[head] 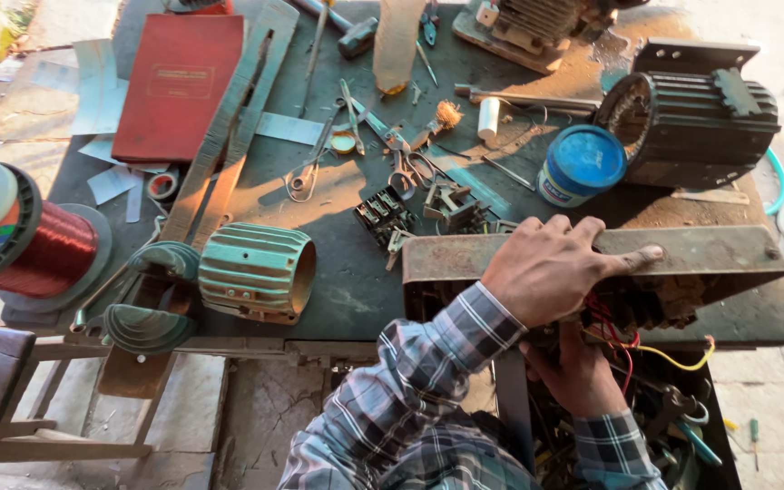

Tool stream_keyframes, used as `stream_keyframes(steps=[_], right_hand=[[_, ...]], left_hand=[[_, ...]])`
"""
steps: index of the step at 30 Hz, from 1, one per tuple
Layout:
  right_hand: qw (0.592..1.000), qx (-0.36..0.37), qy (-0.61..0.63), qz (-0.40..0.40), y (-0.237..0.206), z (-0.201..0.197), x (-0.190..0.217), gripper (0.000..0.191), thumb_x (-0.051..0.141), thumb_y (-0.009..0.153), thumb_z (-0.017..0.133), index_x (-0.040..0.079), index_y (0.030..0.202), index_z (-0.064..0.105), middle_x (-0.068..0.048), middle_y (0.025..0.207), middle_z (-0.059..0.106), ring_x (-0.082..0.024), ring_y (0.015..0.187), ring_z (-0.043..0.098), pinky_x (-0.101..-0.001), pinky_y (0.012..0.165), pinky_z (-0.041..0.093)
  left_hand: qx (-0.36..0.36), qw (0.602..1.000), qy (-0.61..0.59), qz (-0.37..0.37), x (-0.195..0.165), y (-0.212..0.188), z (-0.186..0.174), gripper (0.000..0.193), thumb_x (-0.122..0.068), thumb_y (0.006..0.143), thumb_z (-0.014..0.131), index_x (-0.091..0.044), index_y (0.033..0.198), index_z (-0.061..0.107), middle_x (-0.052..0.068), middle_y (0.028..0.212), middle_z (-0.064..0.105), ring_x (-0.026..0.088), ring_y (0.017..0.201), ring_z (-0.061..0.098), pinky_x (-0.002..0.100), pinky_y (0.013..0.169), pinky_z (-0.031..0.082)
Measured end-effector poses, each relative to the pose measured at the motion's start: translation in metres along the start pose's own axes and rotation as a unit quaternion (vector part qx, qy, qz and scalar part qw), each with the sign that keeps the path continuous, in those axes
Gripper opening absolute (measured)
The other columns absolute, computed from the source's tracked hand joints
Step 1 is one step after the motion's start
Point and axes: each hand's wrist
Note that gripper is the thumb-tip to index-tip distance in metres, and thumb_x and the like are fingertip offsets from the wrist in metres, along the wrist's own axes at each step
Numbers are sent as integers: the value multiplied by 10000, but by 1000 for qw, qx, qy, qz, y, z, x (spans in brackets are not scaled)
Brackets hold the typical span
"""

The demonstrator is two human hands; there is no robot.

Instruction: The person uses a screwdriver to adjust internal components inside a metal electrical box. They repeatedly tighten or loosen screws while holding the box steady with the other hand. The work continues throughout the clip without visible completion.

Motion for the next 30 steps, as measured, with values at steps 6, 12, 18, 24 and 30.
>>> stream_keyframes(steps=[6,12,18,24,30], right_hand=[[983,84,48,158,-2,-1,5,989,329,833,709,-3,1599,179,-113,654,749,-294,594,777,-435,565,617],[981,87,49,167,-5,2,-2,971,307,834,712,13,1603,197,-113,627,747,-286,576,787,-420,564,620],[992,60,70,86,-7,5,-5,767,301,882,745,-10,1448,332,-92,670,751,-278,608,777,-412,567,601],[979,89,106,147,-7,0,1,1017,264,838,732,-2,1616,133,-129,637,746,-278,569,785,-404,564,614],[982,96,126,100,-5,-2,3,868,276,846,780,-30,1467,257,-151,789,764,-266,643,794,-390,558,623]], left_hand=[[4,1000,-6,-1,-2,-2,-2,701,-137,935,617,-520,1499,458,103,1261,643,251,946,677,396,777,544],[-1,1000,-15,4,-4,-4,-8,715,-140,893,630,-498,1494,480,99,1260,643,265,966,671,408,787,536],[-5,1000,-13,5,-5,-5,-12,713,-108,897,619,-485,1489,498,109,1257,639,270,967,669,413,792,535],[-3,1000,-7,15,-4,-4,-12,714,-116,885,628,-486,1482,499,108,1254,638,274,973,665,417,801,536],[33,999,-13,5,-6,-4,-13,696,-130,902,628,-482,1486,490,119,1248,634,268,959,664,419,801,536]])
Point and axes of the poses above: each hand's wrist, its own y-axis towards the middle knuckle, its own z-axis out of the palm, x = y × z
